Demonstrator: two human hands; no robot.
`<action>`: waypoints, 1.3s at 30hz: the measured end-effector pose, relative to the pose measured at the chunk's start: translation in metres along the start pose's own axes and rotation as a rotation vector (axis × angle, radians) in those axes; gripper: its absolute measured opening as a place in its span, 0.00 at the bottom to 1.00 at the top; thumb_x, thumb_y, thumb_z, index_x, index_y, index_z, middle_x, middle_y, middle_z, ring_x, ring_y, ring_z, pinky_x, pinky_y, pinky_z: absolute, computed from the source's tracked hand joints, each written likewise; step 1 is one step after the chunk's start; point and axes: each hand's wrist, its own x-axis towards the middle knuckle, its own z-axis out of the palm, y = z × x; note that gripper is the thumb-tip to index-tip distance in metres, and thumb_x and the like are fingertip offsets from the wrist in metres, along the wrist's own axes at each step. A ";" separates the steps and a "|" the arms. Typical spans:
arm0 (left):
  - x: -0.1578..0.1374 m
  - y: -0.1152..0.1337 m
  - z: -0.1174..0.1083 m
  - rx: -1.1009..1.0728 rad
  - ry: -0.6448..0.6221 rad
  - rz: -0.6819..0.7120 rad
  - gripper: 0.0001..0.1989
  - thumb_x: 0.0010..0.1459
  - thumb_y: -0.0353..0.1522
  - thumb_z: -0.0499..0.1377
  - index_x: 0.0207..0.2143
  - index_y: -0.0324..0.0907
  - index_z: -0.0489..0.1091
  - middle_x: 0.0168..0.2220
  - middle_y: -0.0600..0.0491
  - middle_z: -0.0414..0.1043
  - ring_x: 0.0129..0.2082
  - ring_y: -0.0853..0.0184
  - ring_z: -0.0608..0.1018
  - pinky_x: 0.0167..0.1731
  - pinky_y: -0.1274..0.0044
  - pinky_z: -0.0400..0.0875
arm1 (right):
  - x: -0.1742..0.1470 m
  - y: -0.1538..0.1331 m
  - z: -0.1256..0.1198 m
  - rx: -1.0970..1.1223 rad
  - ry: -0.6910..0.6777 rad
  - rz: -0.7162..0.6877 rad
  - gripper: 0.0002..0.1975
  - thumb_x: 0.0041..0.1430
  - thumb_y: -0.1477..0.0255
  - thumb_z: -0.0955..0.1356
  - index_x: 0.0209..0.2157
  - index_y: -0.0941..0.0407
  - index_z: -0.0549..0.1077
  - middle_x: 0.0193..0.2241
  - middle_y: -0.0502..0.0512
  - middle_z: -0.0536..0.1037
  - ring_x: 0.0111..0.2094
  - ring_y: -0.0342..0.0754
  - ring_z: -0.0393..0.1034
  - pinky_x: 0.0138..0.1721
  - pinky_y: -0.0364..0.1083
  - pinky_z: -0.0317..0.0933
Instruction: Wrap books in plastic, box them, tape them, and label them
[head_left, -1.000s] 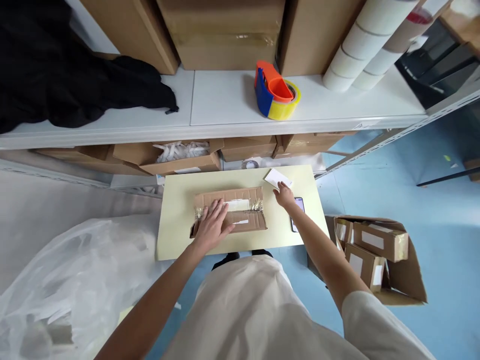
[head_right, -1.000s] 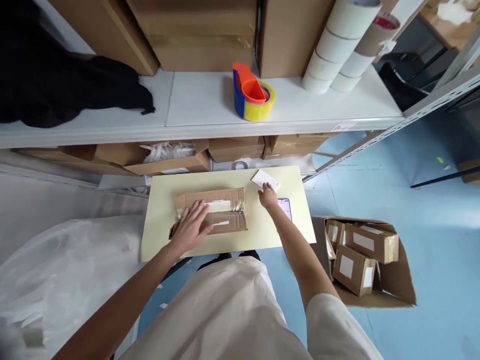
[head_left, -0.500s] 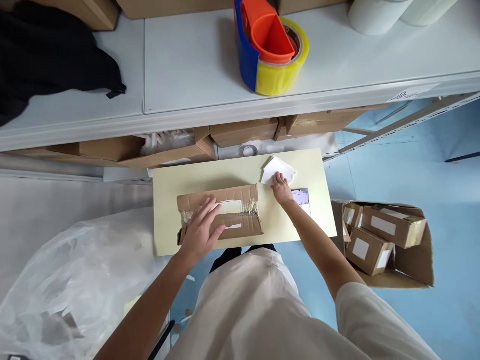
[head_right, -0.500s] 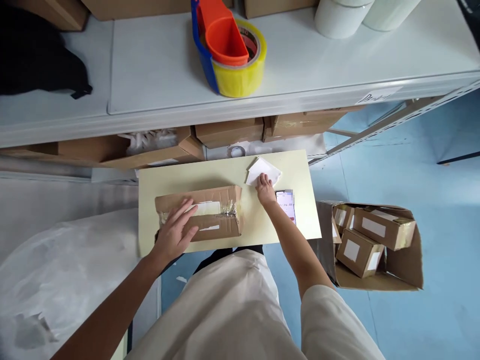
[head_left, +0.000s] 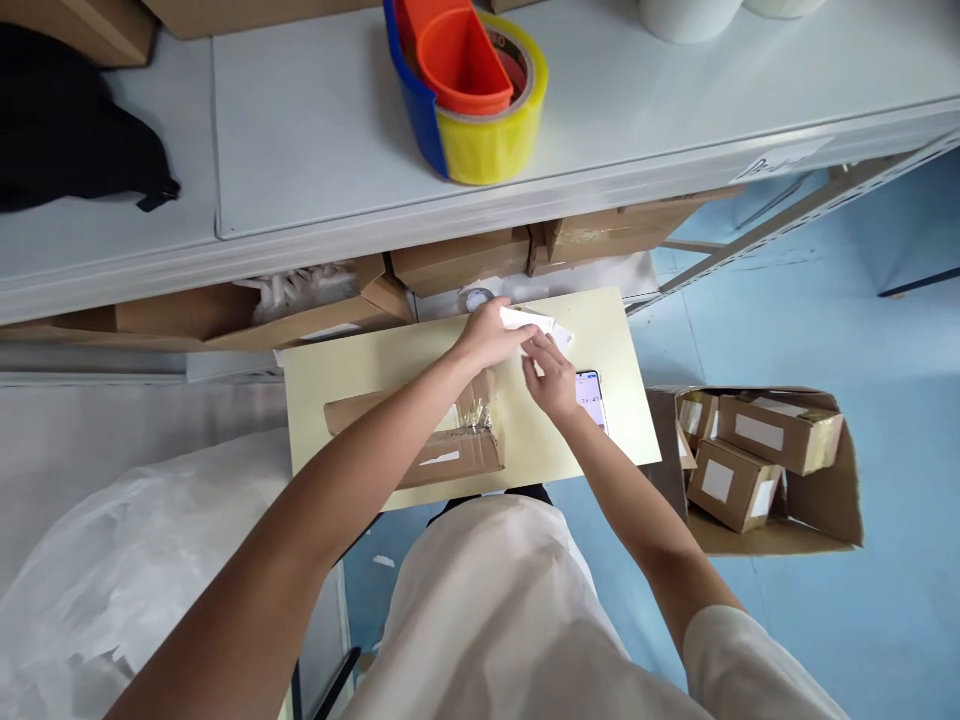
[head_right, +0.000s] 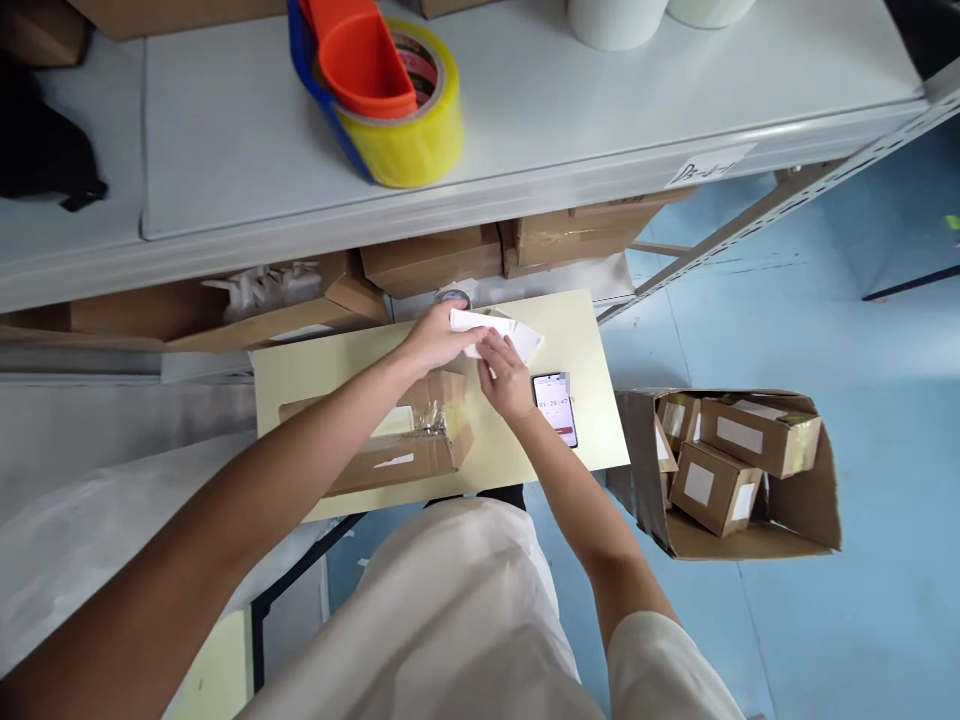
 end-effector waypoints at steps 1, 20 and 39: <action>0.007 0.004 0.000 0.033 -0.017 0.007 0.16 0.52 0.34 0.63 0.44 0.39 0.71 0.48 0.46 0.73 0.49 0.59 0.73 0.52 0.67 0.65 | 0.002 -0.002 -0.006 0.029 -0.008 -0.027 0.19 0.64 0.63 0.60 0.53 0.52 0.69 0.59 0.58 0.66 0.63 0.53 0.56 0.63 0.60 0.51; 0.031 0.020 -0.017 0.795 -0.354 0.545 0.21 0.58 0.36 0.57 0.55 0.47 0.65 0.60 0.49 0.62 0.65 0.52 0.54 0.60 0.53 0.37 | 0.072 0.050 -0.033 0.393 -0.481 -0.224 0.23 0.62 0.52 0.61 0.31 0.56 0.74 0.33 0.54 0.77 0.38 0.48 0.70 0.50 0.53 0.57; 0.068 0.008 0.008 0.799 -0.571 0.464 0.13 0.58 0.34 0.52 0.29 0.44 0.76 0.32 0.52 0.77 0.40 0.62 0.74 0.53 0.62 0.50 | 0.070 0.072 -0.032 0.171 -0.436 -0.252 0.25 0.66 0.54 0.54 0.27 0.56 0.69 0.27 0.54 0.74 0.32 0.48 0.67 0.48 0.52 0.52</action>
